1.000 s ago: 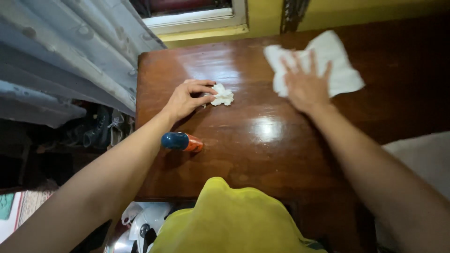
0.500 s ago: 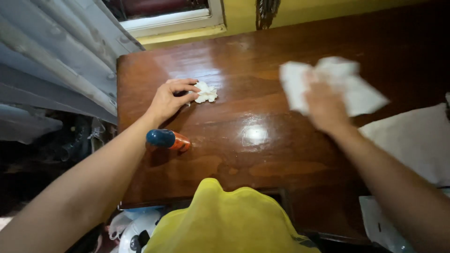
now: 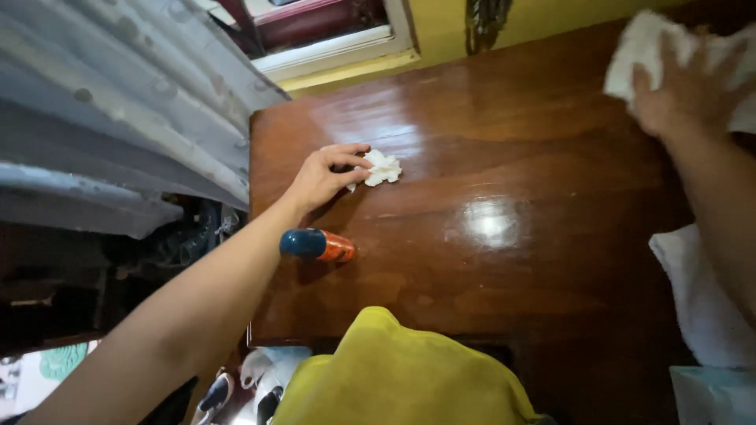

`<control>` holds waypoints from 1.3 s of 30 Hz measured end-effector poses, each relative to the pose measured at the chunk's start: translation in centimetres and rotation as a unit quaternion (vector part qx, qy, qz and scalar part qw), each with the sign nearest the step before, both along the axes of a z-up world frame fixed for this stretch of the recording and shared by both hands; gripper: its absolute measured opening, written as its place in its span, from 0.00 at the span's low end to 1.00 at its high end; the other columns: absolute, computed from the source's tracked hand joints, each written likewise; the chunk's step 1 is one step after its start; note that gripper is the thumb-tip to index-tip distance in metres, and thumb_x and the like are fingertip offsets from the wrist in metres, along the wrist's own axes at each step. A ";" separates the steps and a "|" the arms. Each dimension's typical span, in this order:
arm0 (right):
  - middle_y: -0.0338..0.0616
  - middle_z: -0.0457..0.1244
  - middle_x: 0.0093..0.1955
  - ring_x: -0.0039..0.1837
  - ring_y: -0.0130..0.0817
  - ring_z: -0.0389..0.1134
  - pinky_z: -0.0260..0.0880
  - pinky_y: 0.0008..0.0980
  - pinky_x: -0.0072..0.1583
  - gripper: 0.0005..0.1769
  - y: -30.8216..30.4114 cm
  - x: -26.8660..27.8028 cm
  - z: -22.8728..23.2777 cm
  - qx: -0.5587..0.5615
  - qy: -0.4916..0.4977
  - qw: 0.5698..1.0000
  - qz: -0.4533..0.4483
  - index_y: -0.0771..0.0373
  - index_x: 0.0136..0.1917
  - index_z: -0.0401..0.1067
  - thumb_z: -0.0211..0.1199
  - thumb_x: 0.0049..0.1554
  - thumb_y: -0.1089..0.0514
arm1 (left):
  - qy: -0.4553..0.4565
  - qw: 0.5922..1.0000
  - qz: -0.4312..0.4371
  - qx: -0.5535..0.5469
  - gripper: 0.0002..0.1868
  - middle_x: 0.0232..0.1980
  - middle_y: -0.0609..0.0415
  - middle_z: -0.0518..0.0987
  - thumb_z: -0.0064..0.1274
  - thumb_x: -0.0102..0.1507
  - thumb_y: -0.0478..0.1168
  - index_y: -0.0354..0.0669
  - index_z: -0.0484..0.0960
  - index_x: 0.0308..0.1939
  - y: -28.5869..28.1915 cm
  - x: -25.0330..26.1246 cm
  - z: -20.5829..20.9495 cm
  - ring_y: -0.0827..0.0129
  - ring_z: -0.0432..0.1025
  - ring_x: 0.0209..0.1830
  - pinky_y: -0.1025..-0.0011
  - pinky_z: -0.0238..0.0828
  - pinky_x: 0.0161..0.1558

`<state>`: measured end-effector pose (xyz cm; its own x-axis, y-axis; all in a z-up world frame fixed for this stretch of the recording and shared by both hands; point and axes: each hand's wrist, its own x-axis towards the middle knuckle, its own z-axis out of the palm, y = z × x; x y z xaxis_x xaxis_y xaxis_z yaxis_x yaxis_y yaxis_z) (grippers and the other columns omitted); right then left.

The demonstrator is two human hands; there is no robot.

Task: Cleaning a wooden desk surface using wipes and a spray bottle.

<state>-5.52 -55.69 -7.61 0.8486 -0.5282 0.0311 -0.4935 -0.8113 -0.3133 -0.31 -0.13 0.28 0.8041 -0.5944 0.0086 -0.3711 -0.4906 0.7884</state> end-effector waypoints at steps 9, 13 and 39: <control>0.35 0.31 0.87 0.84 0.60 0.25 0.21 0.78 0.73 0.38 15.8 2.3 0.7 -0.104 0.023 0.964 0.244 0.28 0.82 0.38 0.29 0.61 0.24 | -0.009 1.000 0.026 -0.015 0.10 0.61 0.50 0.83 0.64 0.59 0.39 0.44 0.89 0.44 0.4 -0.8 -1.0 0.61 0.74 0.63 0.67 0.66 0.65; 0.33 0.33 0.87 0.85 0.58 0.29 0.24 0.74 0.75 0.38 23.7 -1.4 3.5 -0.096 0.033 0.947 0.305 0.28 0.82 0.40 0.31 0.62 0.25 | 0.005 0.994 0.076 -0.077 0.08 0.52 0.49 0.87 0.64 0.61 0.38 0.41 0.87 0.43 1.8 -2.4 -1.4 0.61 0.78 0.56 0.68 0.71 0.62; 0.53 0.32 0.86 0.84 0.61 0.26 0.26 0.68 0.77 0.40 31.3 -11.9 9.7 -0.045 0.136 0.972 0.188 0.54 0.84 0.40 0.43 0.66 0.38 | -0.193 0.952 0.183 -0.153 0.06 0.51 0.47 0.83 0.63 0.65 0.32 0.39 0.86 0.45 6.0 -6.3 -1.9 0.57 0.79 0.52 0.67 0.75 0.56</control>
<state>-17.45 -24.38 2.10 0.9645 -0.1843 -0.1891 -0.2111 -0.9683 -0.1332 -6.66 5.91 -1.58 0.8587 -0.1973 0.4729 -0.5104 -0.4116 0.7550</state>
